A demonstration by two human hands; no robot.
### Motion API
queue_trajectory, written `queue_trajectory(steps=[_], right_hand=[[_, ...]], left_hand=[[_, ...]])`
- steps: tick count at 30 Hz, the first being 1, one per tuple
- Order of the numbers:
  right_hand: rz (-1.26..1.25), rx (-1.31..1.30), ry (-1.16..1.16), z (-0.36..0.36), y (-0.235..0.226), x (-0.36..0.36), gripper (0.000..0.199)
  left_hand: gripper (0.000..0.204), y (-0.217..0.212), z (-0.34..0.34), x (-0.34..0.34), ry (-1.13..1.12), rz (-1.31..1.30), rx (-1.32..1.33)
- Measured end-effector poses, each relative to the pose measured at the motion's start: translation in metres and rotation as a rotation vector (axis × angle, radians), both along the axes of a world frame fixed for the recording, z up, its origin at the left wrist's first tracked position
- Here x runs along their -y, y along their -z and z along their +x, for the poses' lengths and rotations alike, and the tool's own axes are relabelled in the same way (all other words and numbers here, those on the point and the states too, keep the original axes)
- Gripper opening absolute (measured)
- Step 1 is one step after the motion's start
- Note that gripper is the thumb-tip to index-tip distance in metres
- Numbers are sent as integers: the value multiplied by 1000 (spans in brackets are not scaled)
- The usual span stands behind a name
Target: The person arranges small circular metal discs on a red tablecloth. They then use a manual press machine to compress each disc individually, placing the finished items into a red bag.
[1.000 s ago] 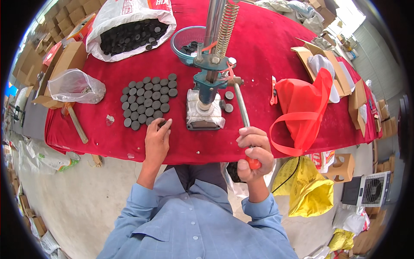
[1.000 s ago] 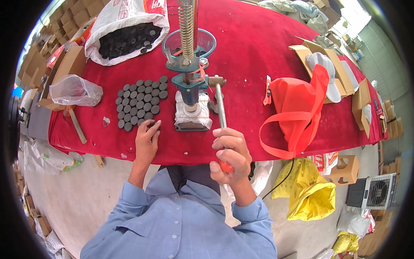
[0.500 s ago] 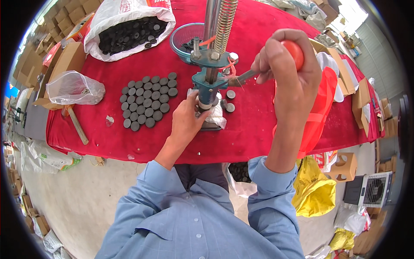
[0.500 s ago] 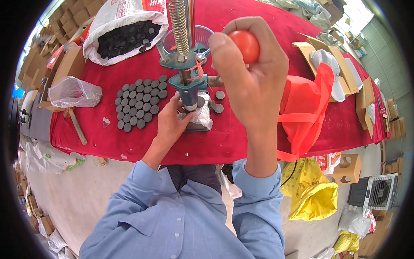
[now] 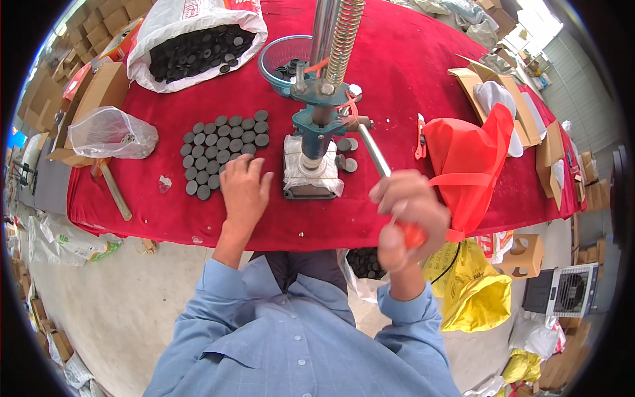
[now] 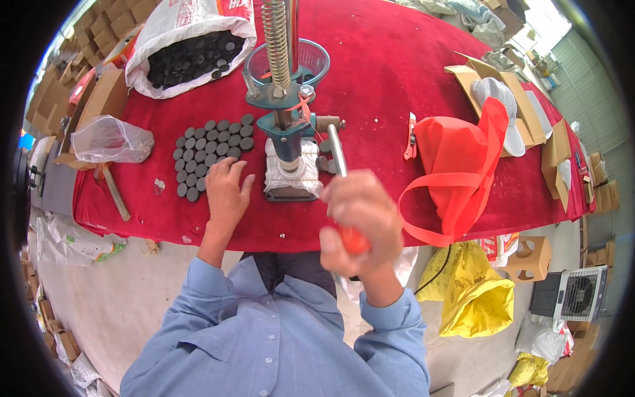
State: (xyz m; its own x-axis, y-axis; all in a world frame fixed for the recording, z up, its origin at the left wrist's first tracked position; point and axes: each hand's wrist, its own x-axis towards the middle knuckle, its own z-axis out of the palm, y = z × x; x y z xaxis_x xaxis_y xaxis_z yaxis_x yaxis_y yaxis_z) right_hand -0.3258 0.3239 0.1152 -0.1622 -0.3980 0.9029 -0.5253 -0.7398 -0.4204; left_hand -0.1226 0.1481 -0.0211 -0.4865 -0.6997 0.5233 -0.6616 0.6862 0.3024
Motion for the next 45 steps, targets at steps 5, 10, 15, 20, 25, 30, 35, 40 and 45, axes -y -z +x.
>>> queue_trajectory(steps=[5, 10, 15, 20, 25, 30, 35, 40, 45], right_hand=[[44, 54, 148, 26, 68, -33, 30], [52, 26, 139, 20, 58, -27, 29], [45, -8, 82, 9, 17, -16, 29], [163, 101, 168, -7, -46, 14, 23], [334, 360, 154, -19, -99, 55, 16], [309, 375, 136, -25, -104, 67, 18], [340, 391, 140, -23, -103, 65, 17], [225, 289, 189, -16, -76, 41, 17], [21, 61, 40, -5, -20, 10, 26]], left_hand=[[41, 13, 25, 2, -61, 33, 109], [41, 14, 26, 6, -18, -21, -12], [32, 24, 15, 18, -16, 5, -109], [41, 2, -9, 2, 61, 229, -268], [54, -13, -39, -9, 167, 242, -315], [57, -13, -48, -10, 221, 420, -461], [62, -2, -63, -14, 284, 367, -434], [65, -5, -65, -14, 304, 334, -448], [40, -11, -43, 15, 286, 55, -366]])
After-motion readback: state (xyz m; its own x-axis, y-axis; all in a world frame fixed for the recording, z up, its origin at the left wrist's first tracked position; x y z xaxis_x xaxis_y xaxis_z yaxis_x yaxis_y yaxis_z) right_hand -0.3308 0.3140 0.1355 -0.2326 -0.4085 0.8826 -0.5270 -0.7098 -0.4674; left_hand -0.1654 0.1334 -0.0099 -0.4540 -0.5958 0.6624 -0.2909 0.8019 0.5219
